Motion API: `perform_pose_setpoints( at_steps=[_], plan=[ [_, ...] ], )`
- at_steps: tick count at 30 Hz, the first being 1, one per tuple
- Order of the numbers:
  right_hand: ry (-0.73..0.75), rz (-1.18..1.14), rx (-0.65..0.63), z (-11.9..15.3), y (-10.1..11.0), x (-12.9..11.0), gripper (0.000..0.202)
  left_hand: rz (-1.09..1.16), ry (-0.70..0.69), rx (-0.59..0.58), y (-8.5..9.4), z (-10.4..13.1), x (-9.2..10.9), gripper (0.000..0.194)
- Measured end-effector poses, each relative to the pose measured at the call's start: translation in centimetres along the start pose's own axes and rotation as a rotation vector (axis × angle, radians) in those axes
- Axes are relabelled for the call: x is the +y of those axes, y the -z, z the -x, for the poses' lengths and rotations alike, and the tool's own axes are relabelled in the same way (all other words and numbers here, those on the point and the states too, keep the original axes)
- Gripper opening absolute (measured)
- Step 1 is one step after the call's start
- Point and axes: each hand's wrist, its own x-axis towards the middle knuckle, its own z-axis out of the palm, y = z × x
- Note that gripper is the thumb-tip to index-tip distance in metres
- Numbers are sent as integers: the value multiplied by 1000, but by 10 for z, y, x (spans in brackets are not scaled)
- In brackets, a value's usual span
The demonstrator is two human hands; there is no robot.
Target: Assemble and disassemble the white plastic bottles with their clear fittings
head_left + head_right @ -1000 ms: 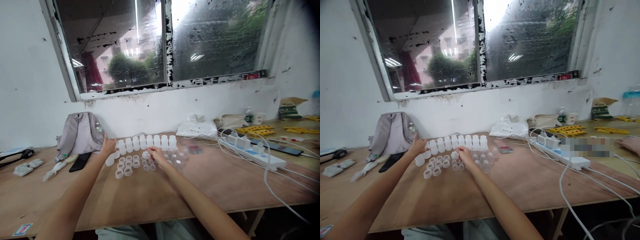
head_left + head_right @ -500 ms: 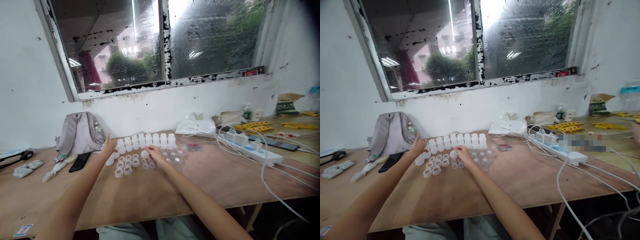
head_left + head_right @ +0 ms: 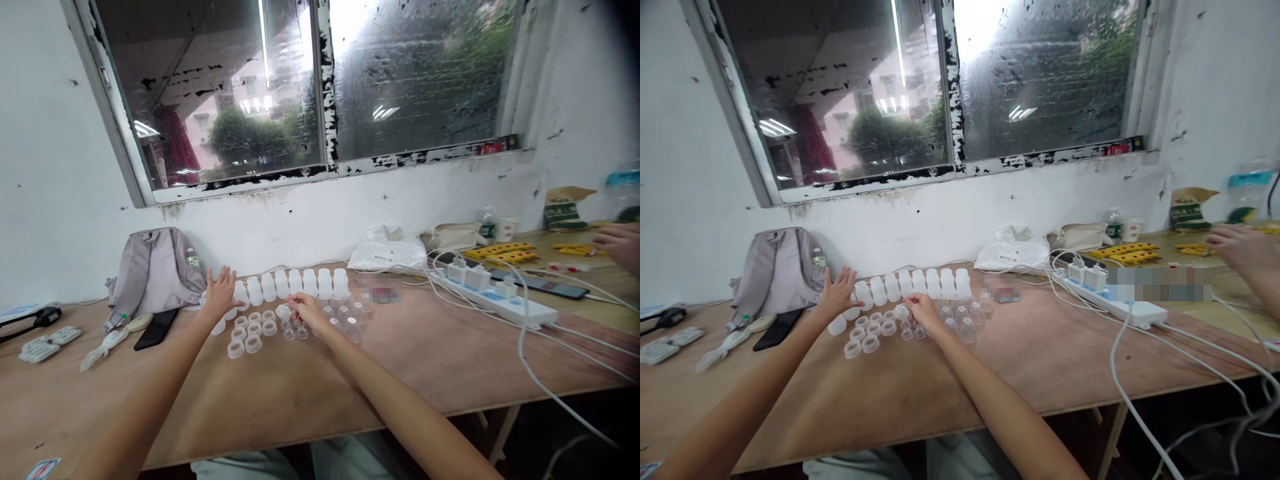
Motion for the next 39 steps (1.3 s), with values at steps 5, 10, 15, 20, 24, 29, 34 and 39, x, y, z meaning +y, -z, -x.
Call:
perform_pose_setpoints(
  at_steps=[5,10,15,20,24,29,34,39],
  plan=[
    [79,-7,-55,-1,-1,3,12,403,-127,-50,7,23,68,63],
    [163,143,-101,3,5,1,14,549,-66,118,-15,41,105,30],
    [294,417,-156,14,6,-6,11,534,-105,167,-20,54,102,27],
    [250,569,-317,20,4,-5,9,599,-159,60,-13,62,99,27],
    [377,697,-345,22,3,-5,11,690,-178,-55,-12,63,99,29],
    [405,723,-419,19,7,-8,18,793,-173,-142,-12,63,94,33],
    [378,789,-295,11,23,-15,27,699,-184,-186,-10,65,88,31],
    [238,1044,-208,7,32,-23,25,584,-254,-241,-9,65,89,31]
  ],
)
